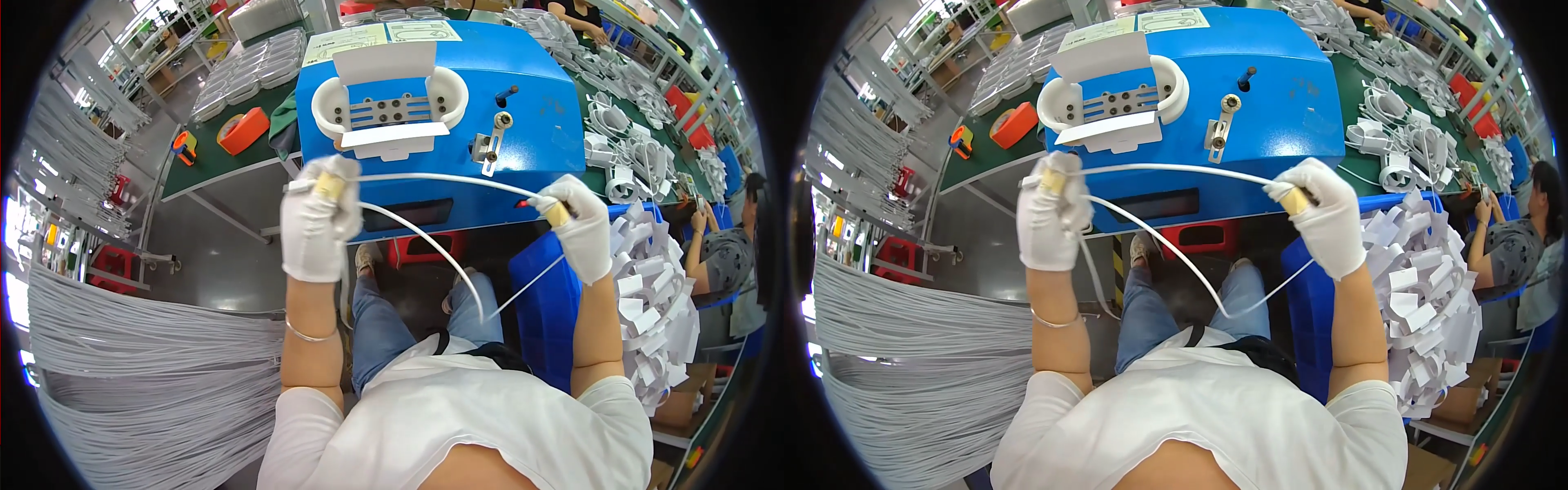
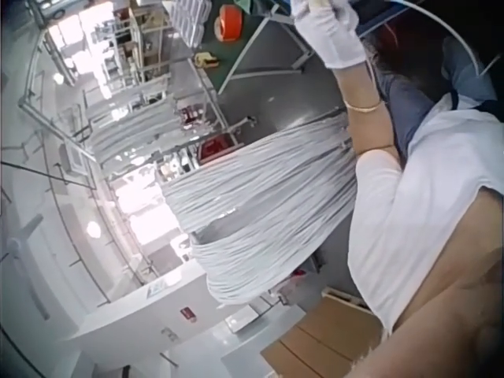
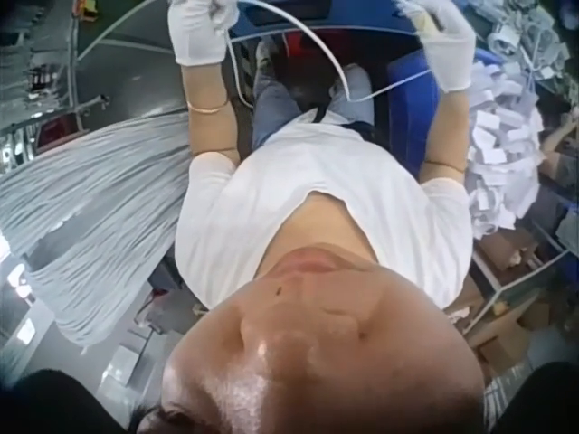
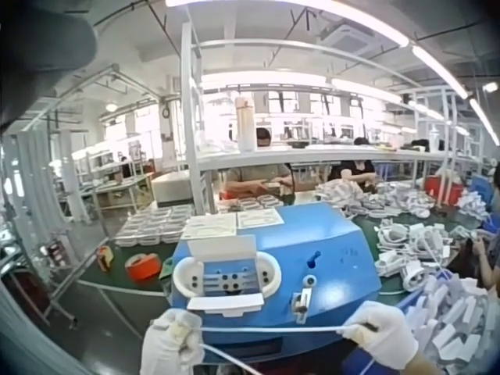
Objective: Use a winding machine to bundle and tie white electrical cables in a factory assembly line.
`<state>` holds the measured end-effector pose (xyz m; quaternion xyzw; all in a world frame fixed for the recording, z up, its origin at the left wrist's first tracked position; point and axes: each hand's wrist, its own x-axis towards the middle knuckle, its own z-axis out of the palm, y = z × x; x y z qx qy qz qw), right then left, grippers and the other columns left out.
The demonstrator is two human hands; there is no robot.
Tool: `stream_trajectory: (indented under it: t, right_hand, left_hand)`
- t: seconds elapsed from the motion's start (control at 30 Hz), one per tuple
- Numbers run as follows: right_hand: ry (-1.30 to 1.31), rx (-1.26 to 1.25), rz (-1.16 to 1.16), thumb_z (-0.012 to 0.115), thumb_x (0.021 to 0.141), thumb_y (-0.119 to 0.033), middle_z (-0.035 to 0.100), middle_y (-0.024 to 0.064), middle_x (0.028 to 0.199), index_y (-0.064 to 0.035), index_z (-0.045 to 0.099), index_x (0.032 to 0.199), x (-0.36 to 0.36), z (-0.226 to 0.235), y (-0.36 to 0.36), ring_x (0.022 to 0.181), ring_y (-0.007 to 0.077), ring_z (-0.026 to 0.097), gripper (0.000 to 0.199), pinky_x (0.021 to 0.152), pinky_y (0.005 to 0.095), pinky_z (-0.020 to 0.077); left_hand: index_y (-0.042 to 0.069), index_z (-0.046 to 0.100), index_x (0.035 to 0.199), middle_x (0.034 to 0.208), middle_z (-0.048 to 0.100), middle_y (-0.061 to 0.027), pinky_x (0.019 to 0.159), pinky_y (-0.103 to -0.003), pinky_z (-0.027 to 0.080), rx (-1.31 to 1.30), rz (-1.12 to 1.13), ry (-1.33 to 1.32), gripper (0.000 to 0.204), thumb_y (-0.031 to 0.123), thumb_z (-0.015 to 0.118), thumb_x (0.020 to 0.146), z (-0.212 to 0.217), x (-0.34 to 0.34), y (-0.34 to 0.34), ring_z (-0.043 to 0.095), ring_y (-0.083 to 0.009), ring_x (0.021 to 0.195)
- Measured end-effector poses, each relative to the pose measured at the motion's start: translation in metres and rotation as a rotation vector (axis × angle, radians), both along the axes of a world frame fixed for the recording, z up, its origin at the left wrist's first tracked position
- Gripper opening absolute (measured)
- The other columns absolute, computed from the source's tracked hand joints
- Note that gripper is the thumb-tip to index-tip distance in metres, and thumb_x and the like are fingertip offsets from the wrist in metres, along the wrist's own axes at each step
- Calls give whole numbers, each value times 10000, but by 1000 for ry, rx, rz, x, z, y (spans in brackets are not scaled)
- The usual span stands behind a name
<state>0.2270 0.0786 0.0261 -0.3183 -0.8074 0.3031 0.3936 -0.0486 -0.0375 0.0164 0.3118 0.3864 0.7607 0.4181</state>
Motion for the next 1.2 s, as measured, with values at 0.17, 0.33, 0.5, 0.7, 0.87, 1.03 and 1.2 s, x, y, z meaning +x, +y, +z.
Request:
stream_trajectory:
  t: [0.17, 0.33, 0.5, 0.7, 0.87, 1.03, 1.2]
  right_hand:
    - [90, 27, -13, 630, 838, -25, 563, 43, 798, 12, 619, 819, -3, 6, 6, 726, 101, 511, 43, 672, 215, 406]
    - [129, 123, -32, 640, 834, -33, 545, 32, 790, 7, 620, 834, -9, 11, 15, 734, 94, 498, 44, 680, 209, 400]
    - [103, 157, -13, 640, 833, -34, 561, 34, 797, 1, 625, 836, -2, 12, 28, 744, 96, 508, 39, 689, 209, 405]
    - [-34, 92, -81, 645, 841, -57, 584, 18, 767, -11, 639, 830, 3, 23, 47, 754, 81, 526, 48, 693, 211, 420]
    - [5, 127, -142, 652, 852, -178, 619, 18, 828, -8, 659, 854, 7, 49, 92, 780, 69, 542, 170, 701, 207, 432]
    - [-157, 70, -192, 672, 833, -172, 622, -5, 780, -21, 678, 866, 6, 42, 130, 753, 61, 534, 154, 685, 207, 428]
    - [-63, 68, -183, 684, 830, -184, 597, -23, 735, -44, 692, 862, 9, 38, 131, 694, 50, 488, 145, 628, 206, 398]
  left_hand:
    - [17, 584, 918, 615, 532, 8, 376, -163, 233, -6, 150, 155, 191, 201, 629, 894, 16, -23, 2, 354, -10, 414]
    - [8, 589, 944, 679, 607, -37, 390, -146, 256, -38, 232, 222, 183, 175, 638, 889, 24, -31, 17, 411, -17, 436]
    - [8, 585, 937, 737, 620, -42, 451, -155, 353, -125, 340, 279, 198, 168, 674, 863, 23, -26, 25, 529, -47, 554]
    - [7, 564, 890, 725, 598, -29, 550, -171, 417, -92, 522, 595, 202, 160, 690, 850, 14, -17, 27, 538, -51, 605]
    - [6, 552, 902, 765, 600, -29, 578, -189, 440, -9, 523, 669, 182, 133, 675, 859, 8, -22, 28, 544, -55, 643]
    - [-12, 561, 1112, 783, 611, -32, 592, -185, 443, -9, 540, 661, 282, 125, 644, 880, 5, -22, 19, 542, -53, 665]
    - [-15, 524, 1258, 1060, 586, -71, 600, -136, 413, 52, 618, 665, 394, -31, 527, 864, 13, -38, -23, 521, -53, 780]
